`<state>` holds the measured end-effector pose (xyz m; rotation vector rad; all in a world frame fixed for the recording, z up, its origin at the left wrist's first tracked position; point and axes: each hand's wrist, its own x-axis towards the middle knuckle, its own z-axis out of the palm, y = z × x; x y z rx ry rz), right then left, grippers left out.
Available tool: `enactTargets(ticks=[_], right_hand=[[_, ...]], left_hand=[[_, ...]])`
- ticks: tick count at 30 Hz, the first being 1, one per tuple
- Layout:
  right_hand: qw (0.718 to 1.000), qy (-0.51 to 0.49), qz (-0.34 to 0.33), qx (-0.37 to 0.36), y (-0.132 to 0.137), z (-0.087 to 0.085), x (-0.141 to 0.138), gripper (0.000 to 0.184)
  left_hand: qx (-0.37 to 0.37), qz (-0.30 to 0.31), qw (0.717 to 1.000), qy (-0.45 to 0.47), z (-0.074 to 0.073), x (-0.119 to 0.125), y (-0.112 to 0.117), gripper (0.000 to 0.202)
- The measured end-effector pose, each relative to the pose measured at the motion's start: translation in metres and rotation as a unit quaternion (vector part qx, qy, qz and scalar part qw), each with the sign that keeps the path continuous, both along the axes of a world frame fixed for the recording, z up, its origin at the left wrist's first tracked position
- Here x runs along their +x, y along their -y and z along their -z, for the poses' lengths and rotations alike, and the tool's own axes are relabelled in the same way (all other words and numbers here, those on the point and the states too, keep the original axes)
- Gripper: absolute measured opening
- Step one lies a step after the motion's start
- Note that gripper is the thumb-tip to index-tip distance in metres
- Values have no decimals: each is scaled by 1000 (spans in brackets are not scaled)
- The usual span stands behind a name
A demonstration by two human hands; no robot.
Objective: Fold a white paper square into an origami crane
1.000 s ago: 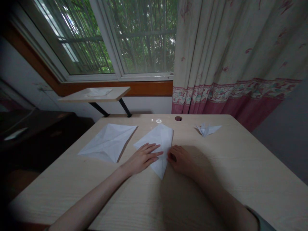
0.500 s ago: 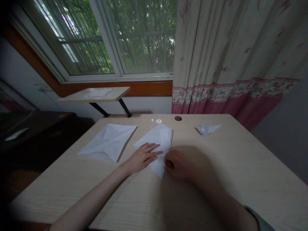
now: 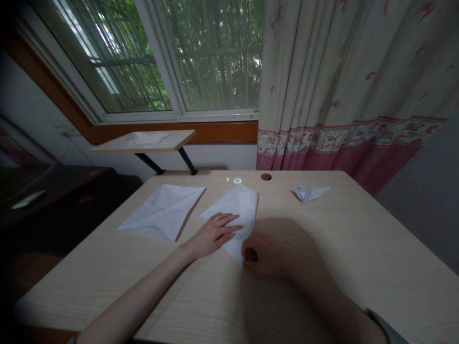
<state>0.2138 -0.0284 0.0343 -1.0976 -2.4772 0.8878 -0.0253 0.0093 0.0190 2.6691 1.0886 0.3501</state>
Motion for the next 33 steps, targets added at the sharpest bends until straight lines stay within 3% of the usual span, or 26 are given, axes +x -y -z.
enactTargets(ticks=[5,11,15,18,22,28,33], right_hand=[[999,-27,-23,-2,0,3,0,10],[997,-74,-19,-9,-4,17,3,9],[991,-114,57,46,-9,22,3,5],[968,-164,152,116,-14,20,5,12],[939,-192,262,113,-21,15,10,20],[942,-166,285,65,-27,13,14,29],[944,-150,282,79,-29,21,14,27]], left_hand=[[2,1,1000,-2,0,0,0,35],[4,3,1000,-4,-1,0,1,36],[8,4,1000,-8,-1,1,1,36],[14,3,1000,-10,0,1,1,36],[24,7,1000,-8,2,0,1,36],[31,11,999,2,2,1,1,36],[25,6,1000,4,2,1,1,36]])
